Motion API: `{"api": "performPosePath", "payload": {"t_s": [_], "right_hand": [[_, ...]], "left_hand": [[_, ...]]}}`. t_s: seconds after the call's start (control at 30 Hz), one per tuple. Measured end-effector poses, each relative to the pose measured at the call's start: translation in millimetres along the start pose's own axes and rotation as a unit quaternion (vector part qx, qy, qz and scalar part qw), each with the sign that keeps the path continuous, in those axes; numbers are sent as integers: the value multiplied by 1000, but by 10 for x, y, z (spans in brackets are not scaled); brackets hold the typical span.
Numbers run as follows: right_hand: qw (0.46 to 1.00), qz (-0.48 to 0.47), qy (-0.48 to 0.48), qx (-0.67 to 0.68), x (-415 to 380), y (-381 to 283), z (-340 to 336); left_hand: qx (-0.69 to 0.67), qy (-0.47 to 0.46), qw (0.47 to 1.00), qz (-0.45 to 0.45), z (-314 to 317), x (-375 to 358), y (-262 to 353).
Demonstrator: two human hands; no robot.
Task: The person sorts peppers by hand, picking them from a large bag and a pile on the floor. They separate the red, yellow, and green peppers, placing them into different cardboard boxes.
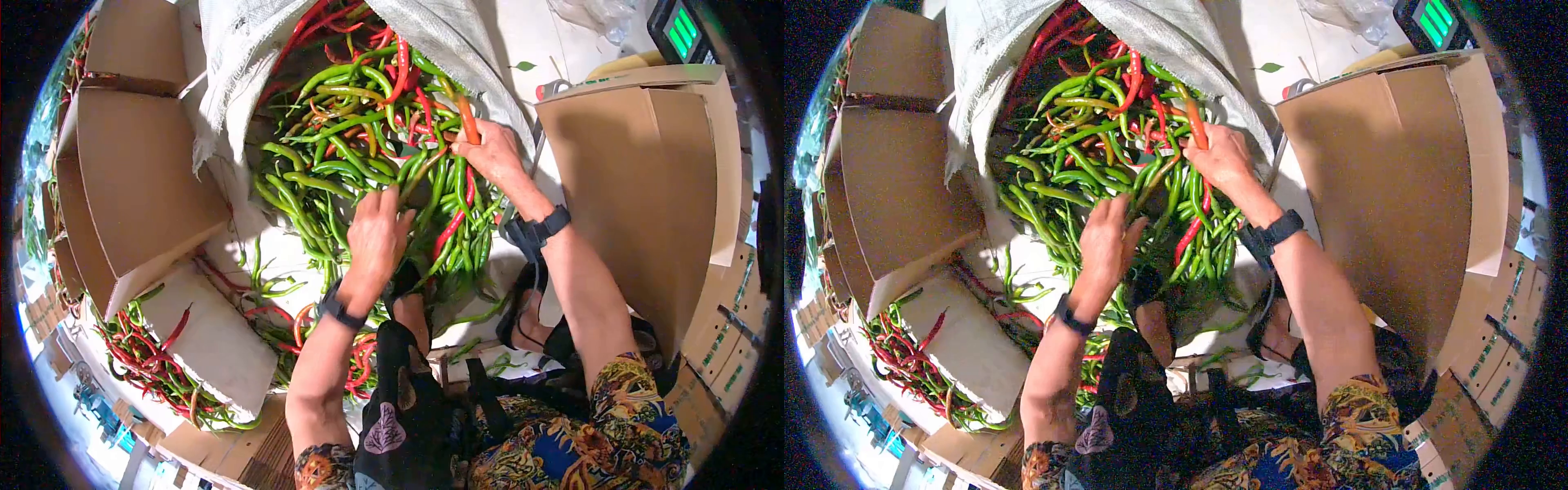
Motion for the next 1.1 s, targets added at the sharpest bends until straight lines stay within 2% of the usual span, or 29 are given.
{"api": "performPosePath", "payload": {"t_s": [0.07, 0.1, 0.13, 0.17, 0.2, 0.23, 0.27, 0.33, 0.4, 0.43, 0.47, 0.53, 0.57, 0.6, 0.67, 0.73, 0.77, 0.87, 0.97, 1.1], "right_hand": [[997, 60, 13, -50, -75, 168, -34], [997, 60, -7, -46, -119, 345, 39], [994, 72, -75, -37, -188, 485, 134], [979, 123, -136, 88, -285, 639, 295], [943, 170, -193, 213, -395, 703, 451], [942, 188, -186, 209, -467, 646, 444], [940, 165, -195, 227, -479, 568, 462], [934, 119, -210, 262, -502, 391, 450], [927, 91, -248, 266, -633, 64, 290], [925, 84, -222, 298, -732, -96, 127], [921, 78, -193, 328, -835, -182, 5], [898, 67, -173, 399, -961, -133, -134], [884, 60, -165, 434, -1006, -138, -172], [848, 57, -170, 500, -1059, -196, -160], [763, 54, -171, 621, -1174, -311, -155], [798, 19, -190, 572, -1217, -373, -32], [793, 15, -209, 571, -1250, -368, 24], [769, 31, -244, 591, -1326, -362, 117], [746, 61, -247, 616, -1352, -283, 179], [766, 18, -263, 586, -1372, -309, 205]], "left_hand": [[27, -26, 999, -15, 402, 20, -247], [41, -40, 998, -21, 517, 3, -311], [7, -22, 999, -34, 408, -16, -298], [-43, 21, 999, -25, 262, -53, -273], [-92, 64, 994, -17, 107, -103, -255], [-151, 75, 983, -78, -8, -158, -297], [-197, 105, 965, -137, -159, -242, -307], [-185, 177, 962, -92, -554, -324, -134], [-168, 210, 956, -112, -817, -399, -40], [-199, 191, 947, -162, -902, -441, -13], [-208, 199, 942, -171, -1023, -456, 75], [-390, 197, 869, -234, -1008, -489, 155], [-394, 138, 866, -274, -996, -379, 263], [-366, 83, 887, -269, -865, -300, 265], [-557, 13, 766, -320, -334, -239, 336], [-594, -68, 734, -323, 35, -281, 527], [-585, -106, 748, -294, 172, -341, 552], [-723, -93, 620, -291, 257, -394, 680], [-760, -103, 568, -300, 307, -461, 667], [-782, -100, 532, -308, 350, -475, 640]]}}
Point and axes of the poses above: each hand's wrist, its own x-axis towards the middle knuckle, its own z-axis out of the palm, y = z × x, the point moved 8 cm from there along x, towards the middle knuckle, and after that the axes turned 1 degree about -z, right-handed, at the moved point
